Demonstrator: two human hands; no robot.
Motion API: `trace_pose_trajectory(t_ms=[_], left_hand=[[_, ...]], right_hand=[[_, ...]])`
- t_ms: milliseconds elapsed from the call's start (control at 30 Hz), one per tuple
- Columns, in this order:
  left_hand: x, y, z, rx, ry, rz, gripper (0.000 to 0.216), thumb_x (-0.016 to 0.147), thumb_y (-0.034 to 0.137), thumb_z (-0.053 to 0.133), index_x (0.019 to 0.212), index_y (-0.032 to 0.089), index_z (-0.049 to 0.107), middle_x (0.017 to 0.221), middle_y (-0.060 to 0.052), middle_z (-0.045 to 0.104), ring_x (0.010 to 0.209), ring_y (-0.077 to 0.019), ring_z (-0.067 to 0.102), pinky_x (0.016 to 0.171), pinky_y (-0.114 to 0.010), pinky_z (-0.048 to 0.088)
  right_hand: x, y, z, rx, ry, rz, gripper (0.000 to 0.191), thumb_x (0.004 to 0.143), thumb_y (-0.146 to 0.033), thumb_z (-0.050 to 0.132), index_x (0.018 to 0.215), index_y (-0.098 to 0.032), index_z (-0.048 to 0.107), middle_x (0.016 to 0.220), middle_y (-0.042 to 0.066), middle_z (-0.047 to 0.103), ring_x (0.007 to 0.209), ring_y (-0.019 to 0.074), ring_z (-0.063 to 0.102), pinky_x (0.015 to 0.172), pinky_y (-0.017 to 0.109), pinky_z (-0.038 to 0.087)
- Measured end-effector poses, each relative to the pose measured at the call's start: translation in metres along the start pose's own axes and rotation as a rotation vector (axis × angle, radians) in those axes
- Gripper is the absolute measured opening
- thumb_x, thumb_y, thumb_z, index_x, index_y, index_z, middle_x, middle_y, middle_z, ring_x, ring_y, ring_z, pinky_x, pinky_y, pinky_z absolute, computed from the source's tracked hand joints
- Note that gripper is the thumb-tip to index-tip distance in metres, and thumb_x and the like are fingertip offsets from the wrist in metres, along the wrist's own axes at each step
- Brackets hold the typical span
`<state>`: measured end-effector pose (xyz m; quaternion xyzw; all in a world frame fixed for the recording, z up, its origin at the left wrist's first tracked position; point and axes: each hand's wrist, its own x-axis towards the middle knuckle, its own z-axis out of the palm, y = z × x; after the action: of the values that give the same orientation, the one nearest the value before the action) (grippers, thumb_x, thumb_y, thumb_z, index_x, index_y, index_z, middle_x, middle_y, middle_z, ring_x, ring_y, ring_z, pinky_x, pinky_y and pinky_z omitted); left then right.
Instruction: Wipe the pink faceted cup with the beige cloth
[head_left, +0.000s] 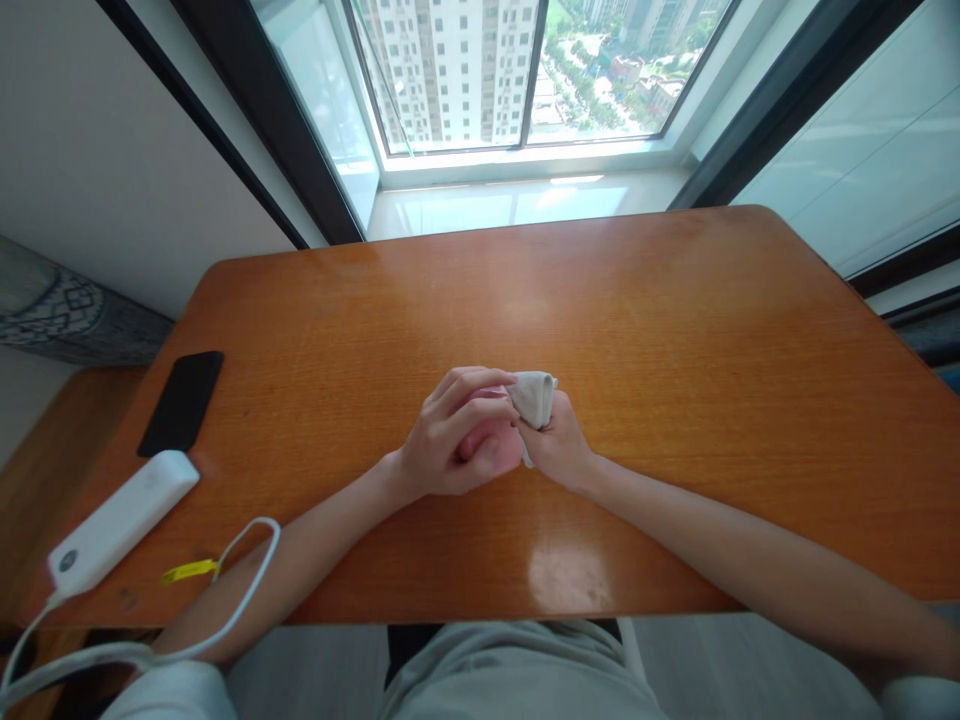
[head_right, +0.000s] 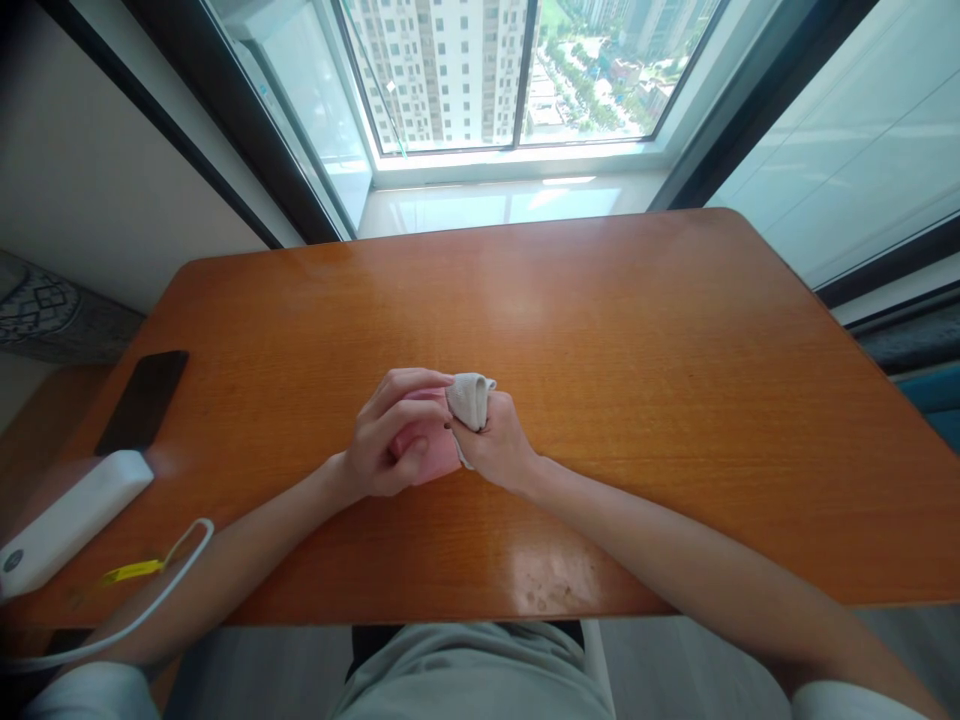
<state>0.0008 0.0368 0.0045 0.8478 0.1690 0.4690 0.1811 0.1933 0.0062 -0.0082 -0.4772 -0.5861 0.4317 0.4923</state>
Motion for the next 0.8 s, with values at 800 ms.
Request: trace_pose_trajectory(t_ms=[800], left_hand=[[0.013,-0.005,-0.005,-0.563,0.008,-0.912,0.036,0.106,0.044,0.053,0.098,0.019,0.078,0.102,-0.005,0.080,0.093,-0.0225,0.070,0.089,-0.035,0.052]], right_hand=[[-0.002,-0.003,0.001,0.034,-0.046,0.010,0.031,0.082,-0.039,0.081,0.067,-0.022,0.061,0.066,-0.002,0.059,0.062,0.0143,0.052,0.059,0.028,0.047]])
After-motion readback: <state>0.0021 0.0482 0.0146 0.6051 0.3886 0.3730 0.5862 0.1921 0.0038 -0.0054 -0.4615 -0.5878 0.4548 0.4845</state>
